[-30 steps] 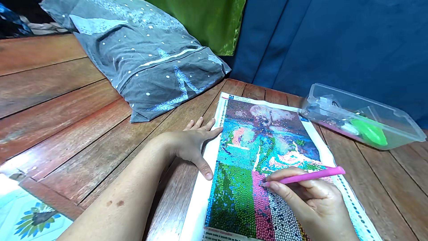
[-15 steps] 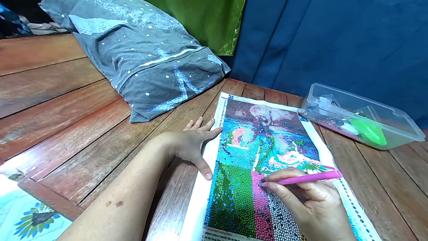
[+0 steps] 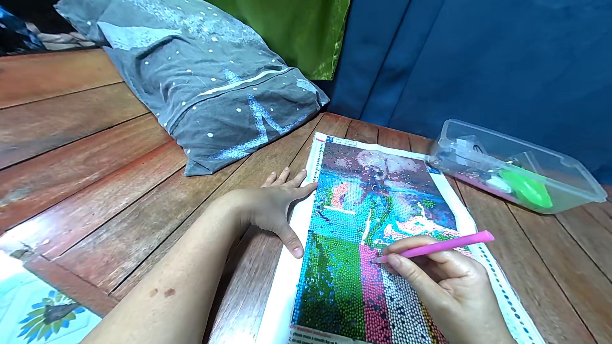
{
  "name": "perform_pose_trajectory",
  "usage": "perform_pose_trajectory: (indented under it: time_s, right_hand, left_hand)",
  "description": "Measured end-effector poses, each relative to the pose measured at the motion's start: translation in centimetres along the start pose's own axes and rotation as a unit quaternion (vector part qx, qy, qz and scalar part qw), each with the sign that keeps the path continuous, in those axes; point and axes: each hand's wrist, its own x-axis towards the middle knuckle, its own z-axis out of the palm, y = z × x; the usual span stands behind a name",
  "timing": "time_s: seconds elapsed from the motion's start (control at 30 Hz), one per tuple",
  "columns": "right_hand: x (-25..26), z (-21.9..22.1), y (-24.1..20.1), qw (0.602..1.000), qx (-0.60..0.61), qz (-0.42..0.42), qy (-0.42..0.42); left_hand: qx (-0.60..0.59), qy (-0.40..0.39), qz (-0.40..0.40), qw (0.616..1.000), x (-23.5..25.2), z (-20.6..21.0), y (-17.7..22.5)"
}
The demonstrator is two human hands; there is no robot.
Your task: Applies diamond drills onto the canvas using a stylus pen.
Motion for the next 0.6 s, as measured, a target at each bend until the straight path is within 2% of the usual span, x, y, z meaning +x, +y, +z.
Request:
perform_pose_trajectory:
  time_s: [0.6]
  right_hand:
    - [0.06, -0.17, -0.04, 1.000, 0.004, -0.002, -0.001]
  left_hand:
    - [0.001, 0.002, -0.003, 1.000, -0.11, -0.03, 0.15]
